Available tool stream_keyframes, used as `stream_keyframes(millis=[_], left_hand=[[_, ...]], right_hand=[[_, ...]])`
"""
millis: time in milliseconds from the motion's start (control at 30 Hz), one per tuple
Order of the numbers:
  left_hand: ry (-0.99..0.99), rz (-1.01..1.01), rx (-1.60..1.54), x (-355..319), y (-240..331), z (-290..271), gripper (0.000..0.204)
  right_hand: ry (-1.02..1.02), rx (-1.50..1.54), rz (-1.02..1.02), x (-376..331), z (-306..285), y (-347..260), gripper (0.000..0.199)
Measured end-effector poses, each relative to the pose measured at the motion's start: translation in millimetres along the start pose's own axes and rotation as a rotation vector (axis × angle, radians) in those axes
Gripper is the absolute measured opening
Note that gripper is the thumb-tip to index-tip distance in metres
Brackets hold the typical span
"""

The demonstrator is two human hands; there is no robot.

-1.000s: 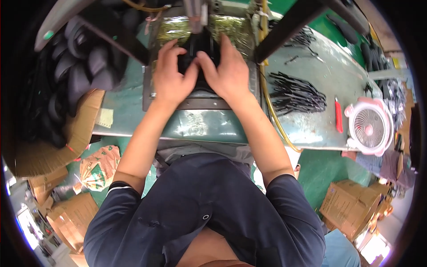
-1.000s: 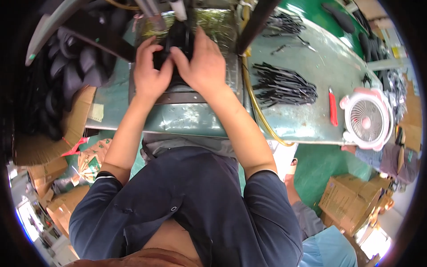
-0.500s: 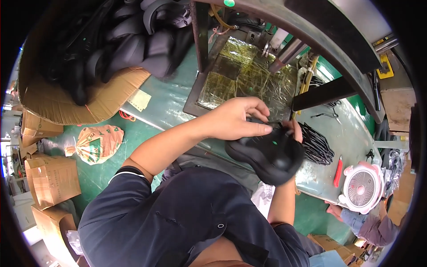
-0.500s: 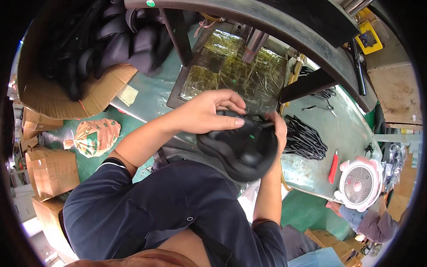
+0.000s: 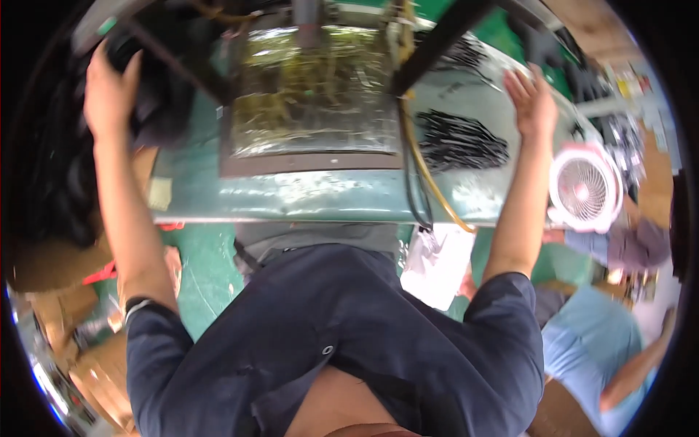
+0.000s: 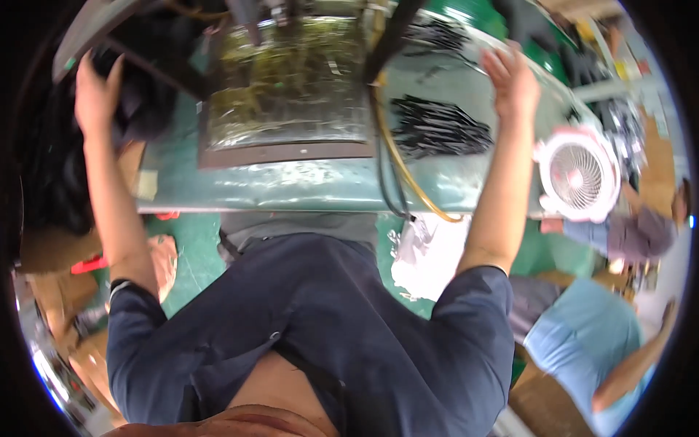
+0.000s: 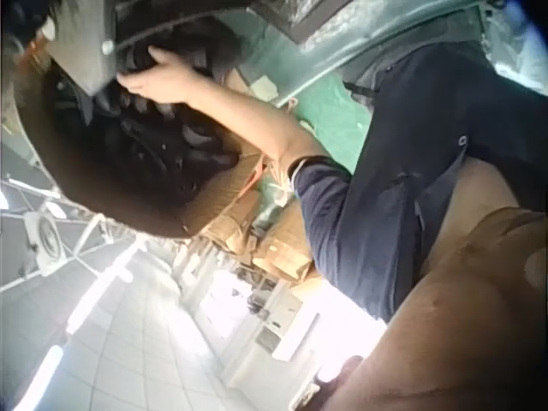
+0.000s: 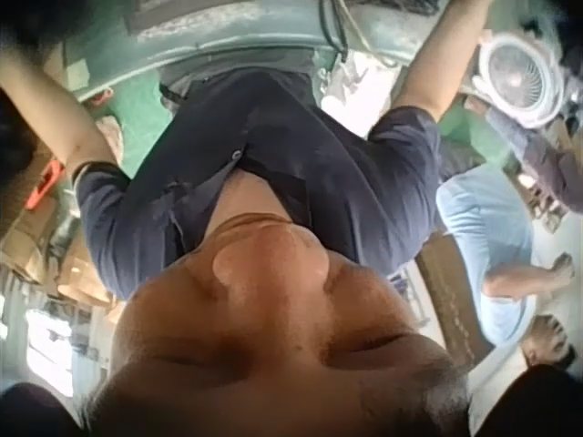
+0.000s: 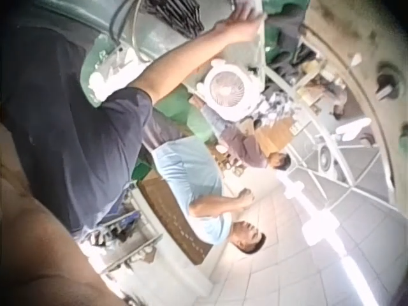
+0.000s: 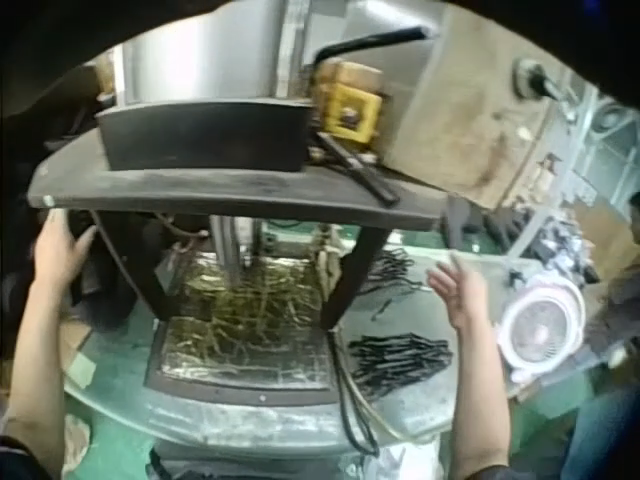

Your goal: Assembling bicycle seats using a manual press machine.

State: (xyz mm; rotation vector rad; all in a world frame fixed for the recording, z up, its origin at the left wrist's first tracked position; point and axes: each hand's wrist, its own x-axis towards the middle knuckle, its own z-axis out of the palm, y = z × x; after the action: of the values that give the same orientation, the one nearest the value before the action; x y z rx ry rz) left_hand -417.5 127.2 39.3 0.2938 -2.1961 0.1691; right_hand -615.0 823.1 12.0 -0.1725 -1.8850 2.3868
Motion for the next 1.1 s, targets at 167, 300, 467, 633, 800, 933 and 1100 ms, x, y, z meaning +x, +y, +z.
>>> stream_keyframes(millis=[167, 300, 467, 633, 800, 933, 1100], left_hand=[[-0.019, -0.031, 0.142, -5.2, -27.4, 12.0, 0.063], [0.368, -0.454, -0.093, -40.5, -69.1, -26.1, 0.078], [0.49, -1.061, -1.074, -117.5, -51.4, -100.5, 0.061], [0.344, -1.488, -1.677, -224.8, 17.0, -108.2, 0.048], [0.139, -1.725, -1.683, -281.9, 125.3, -114.5, 0.046], [-0.193, -1.538, -1.434, -269.6, 169.2, -118.3, 0.052], [-0.788, -0.817, -0.866, -249.2, 152.3, -81.1, 0.056]], right_hand=[[-0.227, -1.208, -0.597, -81.8, -0.4, 27.1, 0.051], [-0.391, -1.543, -0.53, -119.2, -32.3, 19.6, 0.067], [-0.58, -1.624, -0.48, -117.0, -38.7, 14.1, 0.067], [-0.584, -1.908, -0.376, -115.8, -30.1, 0.5, 0.061], [-0.655, -1.891, -0.57, -109.1, -29.4, -0.6, 0.059], [-0.524, -1.643, -0.842, -111.1, -38.6, 24.6, 0.038], [-0.518, -1.474, -0.819, -128.1, -39.6, 20.8, 0.033]])
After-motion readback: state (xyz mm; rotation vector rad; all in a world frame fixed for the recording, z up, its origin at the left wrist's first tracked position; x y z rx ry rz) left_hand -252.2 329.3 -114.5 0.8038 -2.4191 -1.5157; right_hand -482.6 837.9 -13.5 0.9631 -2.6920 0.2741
